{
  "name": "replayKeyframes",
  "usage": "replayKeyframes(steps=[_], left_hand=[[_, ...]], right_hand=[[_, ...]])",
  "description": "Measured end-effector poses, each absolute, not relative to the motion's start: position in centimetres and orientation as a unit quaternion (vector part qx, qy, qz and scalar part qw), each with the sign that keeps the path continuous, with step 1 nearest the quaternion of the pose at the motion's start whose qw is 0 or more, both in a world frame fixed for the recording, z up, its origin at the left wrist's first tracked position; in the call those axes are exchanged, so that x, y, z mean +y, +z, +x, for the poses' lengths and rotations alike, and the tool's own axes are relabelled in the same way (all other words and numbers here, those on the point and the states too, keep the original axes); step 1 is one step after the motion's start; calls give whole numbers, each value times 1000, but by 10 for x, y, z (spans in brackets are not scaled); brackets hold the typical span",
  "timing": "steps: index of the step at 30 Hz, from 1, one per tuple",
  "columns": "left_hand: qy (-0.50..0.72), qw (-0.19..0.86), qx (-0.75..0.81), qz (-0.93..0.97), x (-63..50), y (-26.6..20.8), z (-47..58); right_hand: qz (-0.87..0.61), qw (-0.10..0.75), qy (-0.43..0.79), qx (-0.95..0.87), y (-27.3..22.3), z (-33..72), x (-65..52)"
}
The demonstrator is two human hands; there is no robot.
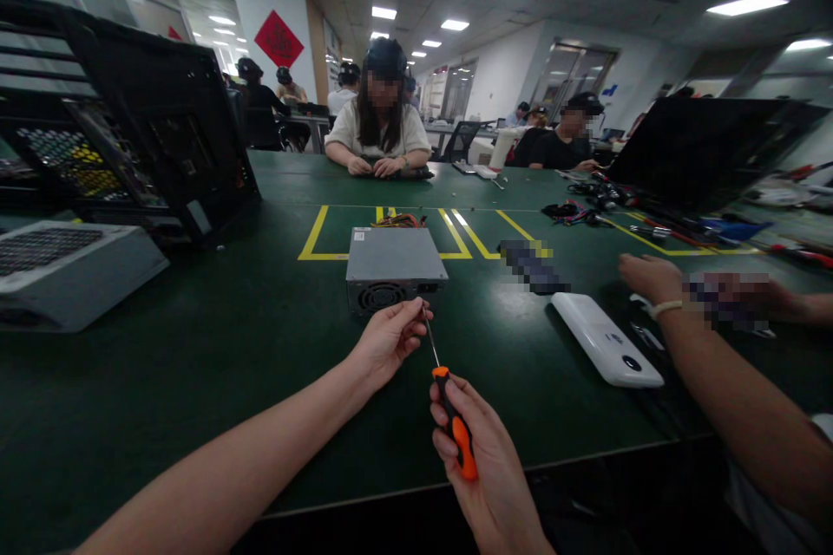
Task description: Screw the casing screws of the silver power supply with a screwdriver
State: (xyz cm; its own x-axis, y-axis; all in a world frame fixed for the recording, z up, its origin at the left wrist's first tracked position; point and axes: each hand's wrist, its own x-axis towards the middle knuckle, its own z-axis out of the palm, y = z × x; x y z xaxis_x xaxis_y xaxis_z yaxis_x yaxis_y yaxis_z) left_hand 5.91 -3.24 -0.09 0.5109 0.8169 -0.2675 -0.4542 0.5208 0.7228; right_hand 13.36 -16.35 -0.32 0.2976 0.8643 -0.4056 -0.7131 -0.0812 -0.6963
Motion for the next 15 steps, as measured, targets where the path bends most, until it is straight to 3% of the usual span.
replayKeyframes(steps=[15], left_hand=[[368,809,315,334,-29,-7,57]], right_hand=[[-407,689,600,-15,-2,149,-155]])
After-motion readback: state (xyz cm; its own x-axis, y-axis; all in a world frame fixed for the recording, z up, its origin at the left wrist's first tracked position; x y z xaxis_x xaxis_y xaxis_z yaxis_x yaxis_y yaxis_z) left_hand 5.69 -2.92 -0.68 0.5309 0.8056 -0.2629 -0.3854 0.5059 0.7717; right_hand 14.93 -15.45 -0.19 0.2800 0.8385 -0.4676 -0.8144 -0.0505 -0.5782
